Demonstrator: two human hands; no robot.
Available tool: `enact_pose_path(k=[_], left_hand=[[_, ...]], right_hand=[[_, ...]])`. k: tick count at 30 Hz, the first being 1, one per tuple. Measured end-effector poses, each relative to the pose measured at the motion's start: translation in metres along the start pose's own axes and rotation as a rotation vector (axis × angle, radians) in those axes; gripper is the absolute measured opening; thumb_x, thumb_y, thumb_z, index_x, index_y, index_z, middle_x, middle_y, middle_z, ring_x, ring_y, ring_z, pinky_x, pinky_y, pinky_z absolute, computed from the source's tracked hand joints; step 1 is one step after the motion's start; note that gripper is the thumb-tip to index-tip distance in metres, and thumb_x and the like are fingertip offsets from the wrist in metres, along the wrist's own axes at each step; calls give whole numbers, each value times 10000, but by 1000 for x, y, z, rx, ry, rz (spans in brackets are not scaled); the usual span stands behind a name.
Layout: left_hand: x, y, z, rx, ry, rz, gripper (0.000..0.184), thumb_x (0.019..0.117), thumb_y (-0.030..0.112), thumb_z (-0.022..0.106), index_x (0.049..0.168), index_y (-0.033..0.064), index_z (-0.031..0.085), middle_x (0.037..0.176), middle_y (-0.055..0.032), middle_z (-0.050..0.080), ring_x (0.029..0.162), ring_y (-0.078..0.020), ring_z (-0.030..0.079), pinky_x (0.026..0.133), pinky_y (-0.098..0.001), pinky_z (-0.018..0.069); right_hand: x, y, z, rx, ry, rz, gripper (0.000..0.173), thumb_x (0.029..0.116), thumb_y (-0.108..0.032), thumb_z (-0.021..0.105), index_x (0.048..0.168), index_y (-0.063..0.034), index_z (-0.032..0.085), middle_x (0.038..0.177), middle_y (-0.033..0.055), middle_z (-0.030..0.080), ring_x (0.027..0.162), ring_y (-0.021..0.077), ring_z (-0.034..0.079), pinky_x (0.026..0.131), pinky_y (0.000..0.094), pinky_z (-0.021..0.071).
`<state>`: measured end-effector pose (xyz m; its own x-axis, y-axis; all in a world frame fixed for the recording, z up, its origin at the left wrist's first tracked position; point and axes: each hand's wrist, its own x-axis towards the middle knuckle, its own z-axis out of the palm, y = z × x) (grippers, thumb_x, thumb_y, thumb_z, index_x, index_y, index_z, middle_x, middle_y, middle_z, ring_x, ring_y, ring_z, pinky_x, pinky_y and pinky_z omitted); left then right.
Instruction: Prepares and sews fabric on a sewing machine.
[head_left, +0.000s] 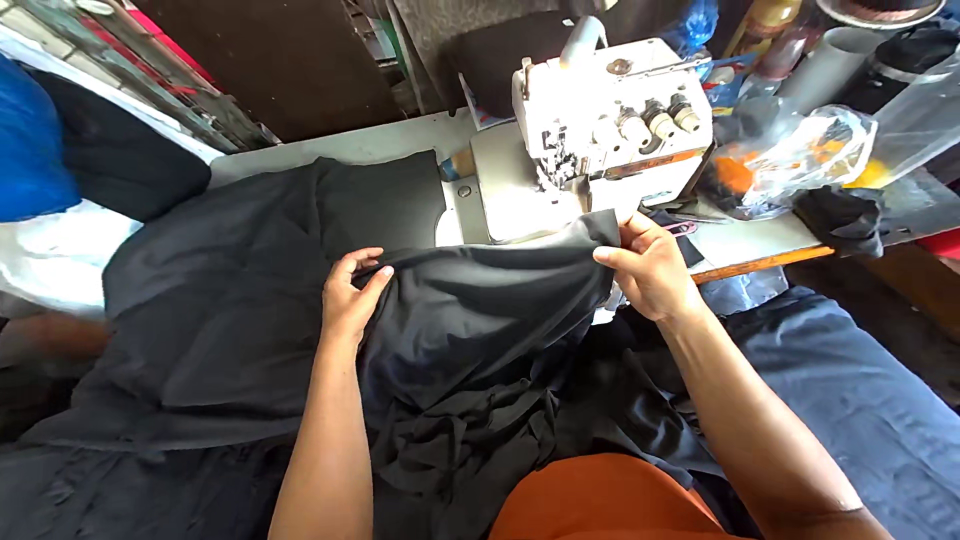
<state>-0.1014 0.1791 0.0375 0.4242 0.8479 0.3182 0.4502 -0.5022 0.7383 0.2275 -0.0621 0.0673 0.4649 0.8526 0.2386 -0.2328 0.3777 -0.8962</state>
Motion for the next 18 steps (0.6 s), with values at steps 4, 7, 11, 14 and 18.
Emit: enact_pose_path(k=[4,7,11,14,18], left_hand=[[-1,64,22,-46,-115,310,545,950,381,654,1352,16,601,1360,-161,603,1286,-248,556,1081,-459,450],[-6,118,52,-158,-363,553,716,951,604,590,1365,20,608,1410,-97,611,1361,-189,519,1161,-422,404],[-7,170,69,-431,-650,636,429,940,382,695,1152,10,689,1046,20,711,973,6,659,862,-188,566],[-5,185,64,-575,-660,621,172,934,204,725,978,40,696,869,61,676,777,32,631,683,-138,545],[-7,194,60,-514,-515,642,140,881,137,764,959,43,696,894,33,660,796,-4,634,693,-149,551]], right_hand=[[-13,-14,19,-82,-185,-110,379,810,104,682,1129,-97,644,961,23,724,840,99,701,767,303,619],[-22,-26,38,-131,-296,-207,371,821,119,684,1141,-59,622,979,25,719,854,90,700,767,269,616],[-34,-42,52,-207,-269,-340,350,835,108,696,1151,-26,629,1014,22,699,890,83,687,802,256,611],[-38,-50,49,-242,-198,-355,364,829,111,708,1154,-33,631,1001,17,715,884,75,695,799,243,611],[-38,-46,46,-216,-133,-282,352,818,106,724,1127,-33,628,967,42,712,853,100,699,764,255,613]])
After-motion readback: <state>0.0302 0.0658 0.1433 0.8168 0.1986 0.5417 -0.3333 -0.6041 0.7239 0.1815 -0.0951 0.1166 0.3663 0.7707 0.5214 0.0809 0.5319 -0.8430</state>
